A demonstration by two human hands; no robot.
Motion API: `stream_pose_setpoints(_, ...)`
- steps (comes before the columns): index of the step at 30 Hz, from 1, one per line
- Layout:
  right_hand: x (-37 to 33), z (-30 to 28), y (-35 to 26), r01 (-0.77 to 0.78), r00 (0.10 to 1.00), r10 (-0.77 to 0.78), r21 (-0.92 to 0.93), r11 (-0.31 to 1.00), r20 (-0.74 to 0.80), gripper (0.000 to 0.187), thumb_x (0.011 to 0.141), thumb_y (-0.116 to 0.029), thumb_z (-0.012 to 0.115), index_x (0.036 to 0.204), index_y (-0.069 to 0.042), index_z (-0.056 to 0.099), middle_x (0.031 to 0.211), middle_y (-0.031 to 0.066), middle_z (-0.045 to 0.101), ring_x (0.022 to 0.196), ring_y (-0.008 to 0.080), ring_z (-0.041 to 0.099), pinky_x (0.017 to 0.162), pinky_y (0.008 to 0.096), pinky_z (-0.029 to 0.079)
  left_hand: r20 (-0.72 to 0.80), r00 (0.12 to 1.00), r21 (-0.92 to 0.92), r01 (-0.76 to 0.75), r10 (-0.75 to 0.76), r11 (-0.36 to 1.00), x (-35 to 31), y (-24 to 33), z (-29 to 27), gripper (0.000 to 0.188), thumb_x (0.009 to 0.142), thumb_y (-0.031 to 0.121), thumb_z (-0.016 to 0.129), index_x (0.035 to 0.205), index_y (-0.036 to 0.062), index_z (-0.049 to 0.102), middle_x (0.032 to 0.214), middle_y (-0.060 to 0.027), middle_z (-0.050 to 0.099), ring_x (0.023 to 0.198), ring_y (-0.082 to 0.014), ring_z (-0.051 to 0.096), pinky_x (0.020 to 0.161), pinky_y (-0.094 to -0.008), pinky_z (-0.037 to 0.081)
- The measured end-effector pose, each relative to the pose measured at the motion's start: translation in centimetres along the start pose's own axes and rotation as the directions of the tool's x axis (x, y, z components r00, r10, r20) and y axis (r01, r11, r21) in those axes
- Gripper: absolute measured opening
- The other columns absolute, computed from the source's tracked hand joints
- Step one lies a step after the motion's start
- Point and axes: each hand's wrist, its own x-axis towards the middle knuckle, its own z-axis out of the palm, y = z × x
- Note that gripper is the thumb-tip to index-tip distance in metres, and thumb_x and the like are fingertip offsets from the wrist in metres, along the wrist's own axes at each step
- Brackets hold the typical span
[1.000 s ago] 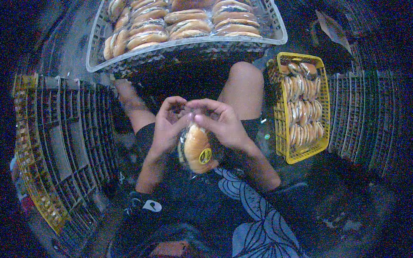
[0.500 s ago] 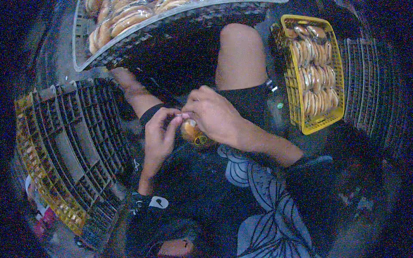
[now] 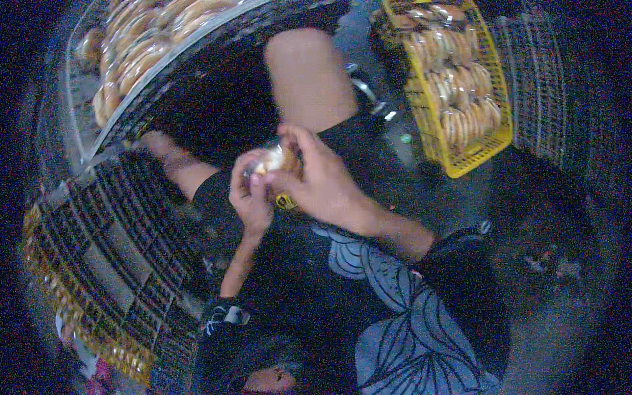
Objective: The person sits on the floor and repeatedly picks up buns from a white crate, wraps each in plastic, and places them into a yellow crate. The process continues throughout the clip.
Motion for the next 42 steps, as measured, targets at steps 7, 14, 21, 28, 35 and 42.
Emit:
stream_pose_setpoints(7,5.5,-6.8,18.6,-0.551,0.816,0.391,-0.366,0.750,-0.426,0.055,0.084,-0.034,0.046,0.123,0.002,0.031,0.091,0.0225,0.056,0.085,0.0359,0.055,0.071,0.0412,0.043,-0.293,0.952,-0.192,0.036,-0.093,0.981,3.8,1.2,1.7,0.022,0.085,0.016,0.043,0.092,-0.0026,0.053,0.090,-0.0080,0.054,0.082,-0.0147,0.051,0.075,-0.0263,0.041)
stream_pose_setpoints(14,1.4,-9.5,31.2,-0.437,0.869,0.485,-0.614,0.658,-0.098,0.027,0.076,-0.023,0.055,0.085,0.003,0.055,0.077,0.0223,0.059,0.072,0.0360,0.057,0.062,0.0439,0.044,-0.342,0.929,-0.031,0.136,-0.138,0.990,4.2,0.6,-0.4,0.024,0.088,0.018,0.041,0.094,-0.0028,0.052,0.091,-0.0073,0.054,0.085,-0.0138,0.051,0.078,-0.0253,0.040)
stream_pose_setpoints(21,-3.6,-10.8,34.9,-0.415,0.887,0.439,-0.671,0.615,-0.147,0.022,0.074,-0.022,0.060,0.082,-0.001,0.061,0.071,0.0174,0.060,0.066,0.0328,0.057,0.062,0.0398,0.044,-0.445,0.893,0.020,0.091,-0.073,0.996,4.3,-0.2,-2.0,0.029,0.090,0.021,0.038,0.089,-0.0033,0.053,0.088,-0.0097,0.054,0.081,-0.0169,0.052,0.075,-0.0275,0.041)
stream_pose_setpoints(28,7.8,-8.6,-0.9,0.383,0.782,-0.524,0.404,0.831,0.337,0.020,0.082,-0.020,0.050,0.078,-0.001,0.054,0.119,0.0193,0.042,0.114,0.0281,0.037,0.094,0.0374,0.028,-0.226,0.813,0.433,-0.409,0.536,0.803,6.9,1.0,-0.8,0.030,0.086,0.027,0.044,0.083,-0.0016,0.054,0.084,-0.0139,0.053,0.073,-0.0250,0.053,0.066,-0.0322,0.044)
stream_pose_setpoints(35,14.6,-4.2,-2.9,0.025,0.745,-0.077,0.087,0.996,0.663,0.029,0.077,-0.023,0.058,0.092,0.002,0.059,0.087,0.0082,0.061,0.084,0.0127,0.055,0.075,0.0235,0.043,-0.077,0.620,0.398,-0.699,0.781,0.594,8.1,3.2,-2.1,0.028,0.087,0.027,0.043,0.088,0.0023,0.054,0.080,-0.0137,0.054,0.071,-0.0259,0.054,0.061,-0.0333,0.045)
stream_pose_setpoints(42,15.7,-0.6,-2.2,-0.232,0.922,-0.043,0.638,0.734,0.385,0.039,0.077,-0.036,0.060,0.094,0.000,0.058,0.089,0.0071,0.060,0.079,0.0122,0.055,0.075,0.0270,0.043,-0.362,0.888,0.358,-0.150,0.285,0.922,9.9,2.4,-2.9,0.022,0.085,0.016,0.046,0.080,-0.0021,0.058,0.076,-0.0117,0.058,0.071,-0.0214,0.057,0.065,-0.0293,0.044)
